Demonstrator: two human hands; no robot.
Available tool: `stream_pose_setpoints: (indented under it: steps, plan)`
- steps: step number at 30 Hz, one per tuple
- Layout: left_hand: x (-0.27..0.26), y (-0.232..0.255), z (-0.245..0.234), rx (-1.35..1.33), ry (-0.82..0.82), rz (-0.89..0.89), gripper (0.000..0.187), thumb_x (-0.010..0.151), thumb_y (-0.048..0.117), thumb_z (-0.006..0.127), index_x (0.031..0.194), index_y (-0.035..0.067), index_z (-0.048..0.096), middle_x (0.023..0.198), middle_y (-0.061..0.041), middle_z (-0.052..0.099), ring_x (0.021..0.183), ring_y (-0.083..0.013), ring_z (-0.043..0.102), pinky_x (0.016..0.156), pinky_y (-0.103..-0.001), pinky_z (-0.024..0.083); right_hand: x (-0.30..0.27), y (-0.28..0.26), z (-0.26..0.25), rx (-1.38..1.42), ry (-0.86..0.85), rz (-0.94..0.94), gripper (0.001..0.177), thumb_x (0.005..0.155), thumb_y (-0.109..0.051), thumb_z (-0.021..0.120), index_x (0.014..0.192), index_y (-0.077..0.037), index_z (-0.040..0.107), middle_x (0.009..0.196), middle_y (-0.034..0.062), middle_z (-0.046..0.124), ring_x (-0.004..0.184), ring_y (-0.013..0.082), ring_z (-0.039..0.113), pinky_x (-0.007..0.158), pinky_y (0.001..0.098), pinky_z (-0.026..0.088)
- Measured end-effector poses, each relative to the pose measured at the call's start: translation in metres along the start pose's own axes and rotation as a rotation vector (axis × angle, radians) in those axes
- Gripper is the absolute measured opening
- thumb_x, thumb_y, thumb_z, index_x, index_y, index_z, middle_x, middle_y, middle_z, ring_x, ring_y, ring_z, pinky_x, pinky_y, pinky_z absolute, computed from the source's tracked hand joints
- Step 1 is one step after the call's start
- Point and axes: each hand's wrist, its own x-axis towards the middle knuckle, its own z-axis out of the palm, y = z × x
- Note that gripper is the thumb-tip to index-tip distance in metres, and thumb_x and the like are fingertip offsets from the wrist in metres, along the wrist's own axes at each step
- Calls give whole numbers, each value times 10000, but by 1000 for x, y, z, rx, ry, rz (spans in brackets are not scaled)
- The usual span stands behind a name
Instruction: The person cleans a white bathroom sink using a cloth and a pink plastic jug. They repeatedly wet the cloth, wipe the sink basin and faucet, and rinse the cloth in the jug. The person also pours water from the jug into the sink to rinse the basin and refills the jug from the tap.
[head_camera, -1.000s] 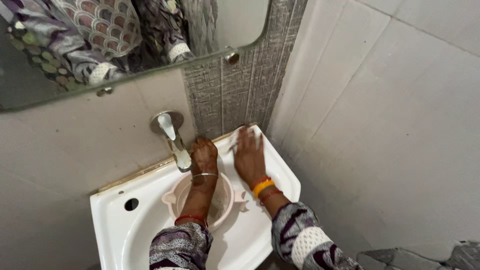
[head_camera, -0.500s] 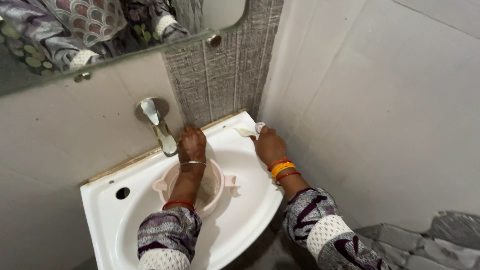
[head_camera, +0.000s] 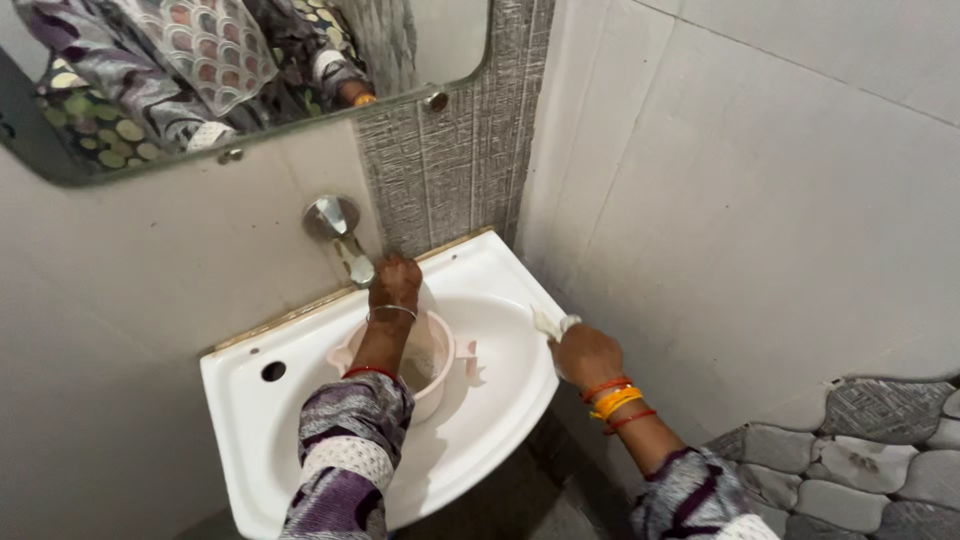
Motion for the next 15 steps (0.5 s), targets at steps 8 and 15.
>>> stream_pose_setpoints:
  steps: [8, 15]
  plan:
    - [-50, -30, -149, -491, -358, -119, 485, 889, 432, 761, 1155, 40, 656, 1114, -210, 711, 993, -397, 696, 860, -489, 571, 54, -31, -19, 284, 318, -316, 684, 960, -386, 622, 1461, 33, 419, 1484, 268, 460, 1311, 451, 481, 1084, 479, 411]
    - [-123, -22, -218, -528, -542, 55, 678, 688, 491, 880, 1187, 74, 686, 1151, -156, 711, 1099, -311, 652, 1125, -557, 316, 131, -141, 44, 110, 361, -1051, 417, 964, -250, 669, 1359, -165, 563, 1576, 111, 477, 1502, 326, 400, 1247, 423, 338]
